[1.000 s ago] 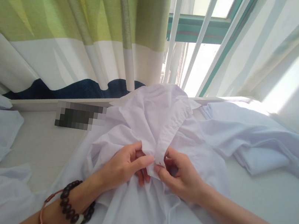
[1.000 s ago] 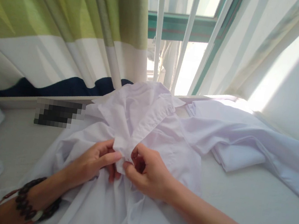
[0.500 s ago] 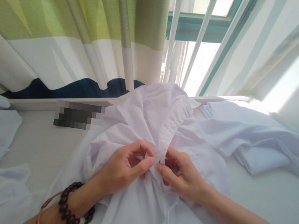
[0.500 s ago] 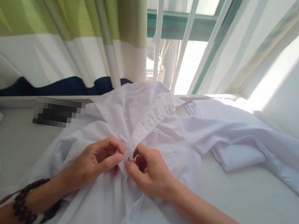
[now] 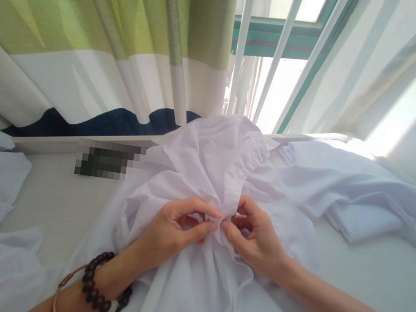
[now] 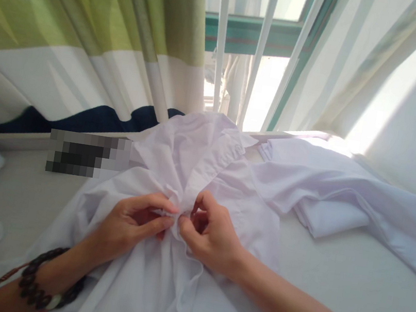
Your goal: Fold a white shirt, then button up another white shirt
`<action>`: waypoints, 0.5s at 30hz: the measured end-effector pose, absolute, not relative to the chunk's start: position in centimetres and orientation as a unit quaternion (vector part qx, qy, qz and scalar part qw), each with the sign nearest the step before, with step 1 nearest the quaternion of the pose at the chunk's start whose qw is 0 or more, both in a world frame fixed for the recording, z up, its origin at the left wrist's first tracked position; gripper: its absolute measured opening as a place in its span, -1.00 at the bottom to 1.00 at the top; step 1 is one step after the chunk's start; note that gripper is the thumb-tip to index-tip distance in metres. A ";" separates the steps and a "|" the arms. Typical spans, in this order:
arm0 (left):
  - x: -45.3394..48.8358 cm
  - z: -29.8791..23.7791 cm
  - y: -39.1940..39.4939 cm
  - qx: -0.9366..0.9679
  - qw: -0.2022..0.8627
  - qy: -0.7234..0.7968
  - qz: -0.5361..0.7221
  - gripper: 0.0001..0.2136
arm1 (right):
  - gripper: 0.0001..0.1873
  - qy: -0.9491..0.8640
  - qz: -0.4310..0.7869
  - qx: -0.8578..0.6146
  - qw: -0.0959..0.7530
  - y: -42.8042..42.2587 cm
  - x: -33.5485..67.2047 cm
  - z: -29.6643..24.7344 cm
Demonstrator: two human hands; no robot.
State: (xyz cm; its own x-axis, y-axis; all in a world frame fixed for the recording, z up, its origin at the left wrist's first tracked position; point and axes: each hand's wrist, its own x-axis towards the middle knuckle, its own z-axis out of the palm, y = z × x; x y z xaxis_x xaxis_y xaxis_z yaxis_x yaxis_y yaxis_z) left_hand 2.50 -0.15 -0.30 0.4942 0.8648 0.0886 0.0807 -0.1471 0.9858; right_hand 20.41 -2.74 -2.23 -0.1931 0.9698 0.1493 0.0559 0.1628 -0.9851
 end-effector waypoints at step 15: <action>2.2 -0.6 0.2 0.642 0.560 0.387 0.353 -0.90 | -0.90 -0.649 0.495 -0.379 0.435 -3.0 20.8 -1.6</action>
State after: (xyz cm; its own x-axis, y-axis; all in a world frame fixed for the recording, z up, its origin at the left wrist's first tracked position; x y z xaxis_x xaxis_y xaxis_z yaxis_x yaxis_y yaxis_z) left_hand 2.24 0.21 -0.59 0.4512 0.8922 0.0201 0.0999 -0.0729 0.9923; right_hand 20.84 -3.00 -1.62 -0.3341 0.9232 0.1902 0.0602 0.2223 -0.9731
